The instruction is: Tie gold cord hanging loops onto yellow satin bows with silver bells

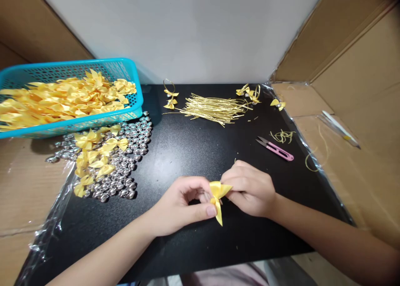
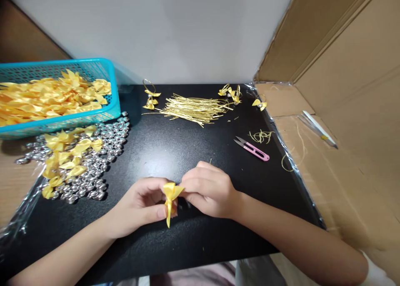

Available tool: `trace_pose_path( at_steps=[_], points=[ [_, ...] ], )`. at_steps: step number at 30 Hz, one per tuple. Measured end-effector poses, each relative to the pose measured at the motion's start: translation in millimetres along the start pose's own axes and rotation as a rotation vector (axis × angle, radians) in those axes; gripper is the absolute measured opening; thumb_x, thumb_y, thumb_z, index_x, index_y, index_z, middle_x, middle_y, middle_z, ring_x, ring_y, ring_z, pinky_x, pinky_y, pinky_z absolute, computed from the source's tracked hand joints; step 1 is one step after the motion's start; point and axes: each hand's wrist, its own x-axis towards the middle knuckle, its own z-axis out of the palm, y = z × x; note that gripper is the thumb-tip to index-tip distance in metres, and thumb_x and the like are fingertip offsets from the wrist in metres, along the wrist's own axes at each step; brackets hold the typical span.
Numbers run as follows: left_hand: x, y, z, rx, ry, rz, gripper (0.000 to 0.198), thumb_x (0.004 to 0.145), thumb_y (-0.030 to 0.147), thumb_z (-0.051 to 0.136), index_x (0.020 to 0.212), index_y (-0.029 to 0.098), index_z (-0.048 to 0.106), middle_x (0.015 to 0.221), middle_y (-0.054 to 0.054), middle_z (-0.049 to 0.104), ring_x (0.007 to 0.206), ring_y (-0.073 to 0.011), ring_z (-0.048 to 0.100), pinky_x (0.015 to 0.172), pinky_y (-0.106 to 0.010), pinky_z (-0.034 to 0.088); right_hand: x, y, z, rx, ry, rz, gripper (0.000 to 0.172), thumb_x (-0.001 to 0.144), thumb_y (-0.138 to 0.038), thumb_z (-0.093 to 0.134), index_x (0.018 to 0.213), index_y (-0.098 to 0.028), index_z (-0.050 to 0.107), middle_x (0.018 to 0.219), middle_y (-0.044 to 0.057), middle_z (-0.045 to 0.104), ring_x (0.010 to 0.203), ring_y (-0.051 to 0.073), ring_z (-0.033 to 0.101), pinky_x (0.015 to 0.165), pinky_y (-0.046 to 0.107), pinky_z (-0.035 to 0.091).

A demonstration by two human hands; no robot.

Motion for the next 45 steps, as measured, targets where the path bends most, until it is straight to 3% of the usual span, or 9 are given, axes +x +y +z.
trace_pose_path(
  at_steps=[6,13,17,19,24,30,35,40,45],
  points=[
    [-2,-2,-2.4,-0.064,-0.001,-0.025,0.028,0.074,0.040,0.078,0.071,0.017,0.063,0.065,-0.002,0.063,0.056,-0.0120,0.054,0.056,-0.024,0.045,4,-8,3,0.202,0.046,0.233,0.010,0.081,-0.010,0.068,0.077,-0.018,0.065,0.070,0.002,0.063,0.061,0.011,0.060,0.053,0.023,0.048],
    [4,5,-2.2,-0.041,0.048,0.186,0.022,0.078,0.037,0.076,0.074,0.017,0.069,0.081,-0.004,0.061,0.068,-0.0126,0.058,0.064,-0.025,0.050,5,-6,-2,0.309,0.048,0.533,0.008,0.081,-0.018,0.068,0.073,-0.018,0.068,0.068,0.000,0.058,0.043,0.004,0.033,0.040,0.021,0.029],
    [6,-1,-3.5,-0.115,0.107,0.135,0.021,0.078,0.033,0.076,0.075,0.016,0.065,0.071,-0.002,0.062,0.061,-0.0107,0.057,0.058,-0.022,0.050,6,-3,-3,0.378,0.047,0.617,0.010,0.080,-0.023,0.068,0.072,-0.018,0.067,0.068,0.002,0.059,0.051,0.008,0.043,0.044,0.023,0.033],
    [6,-4,-2.8,-0.166,0.131,0.114,0.020,0.079,0.029,0.076,0.089,0.018,0.062,0.069,0.000,0.062,0.059,-0.0091,0.056,0.055,-0.019,0.049,5,-3,-2,0.407,0.046,0.639,0.009,0.079,-0.024,0.068,0.072,-0.018,0.066,0.070,0.003,0.060,0.054,0.010,0.046,0.047,0.024,0.035],
    [5,-9,-0.4,-0.240,0.133,0.254,0.027,0.085,0.019,0.068,0.101,0.027,0.047,0.071,0.006,0.062,0.056,-0.0072,0.058,0.054,-0.016,0.049,3,-4,0,0.435,0.084,0.717,0.015,0.080,-0.022,0.063,0.067,-0.018,0.058,0.068,0.000,0.054,0.056,0.010,0.045,0.049,0.024,0.035],
    [0,-17,-4.7,-0.099,0.241,0.318,0.005,0.088,0.020,0.057,0.092,0.024,0.059,0.071,0.004,0.059,0.046,-0.0075,0.052,0.047,-0.021,0.043,5,-4,3,0.450,0.116,0.838,0.013,0.082,-0.025,0.062,0.072,-0.019,0.058,0.061,-0.002,0.051,0.054,0.010,0.045,0.049,0.023,0.038],
    [0,-15,-7.7,-0.008,0.213,0.320,0.026,0.090,0.013,0.049,0.080,0.021,0.072,0.060,0.003,0.054,0.046,-0.0074,0.050,0.051,-0.023,0.040,2,0,7,0.416,0.140,0.918,0.010,0.075,-0.025,0.069,0.071,-0.018,0.063,0.062,-0.001,0.058,0.055,0.010,0.050,0.050,0.024,0.041],
    [3,-10,-6.1,0.040,0.209,0.310,0.019,0.090,0.021,0.059,0.090,0.022,0.078,0.068,-0.001,0.070,0.064,-0.0118,0.064,0.065,-0.023,0.050,-1,6,9,0.511,0.206,0.957,0.009,0.070,-0.024,0.076,0.069,-0.018,0.069,0.068,0.001,0.065,0.060,0.011,0.058,0.056,0.024,0.048],
    [7,-7,-0.8,-0.048,0.302,0.201,0.015,0.081,0.018,0.073,0.092,0.026,0.080,0.066,0.002,0.074,0.059,-0.0084,0.067,0.062,-0.017,0.054,-1,8,10,0.618,0.266,0.997,0.009,0.067,-0.024,0.080,0.068,-0.018,0.073,0.068,0.000,0.066,0.057,0.008,0.056,0.056,0.023,0.048]
  ],
)
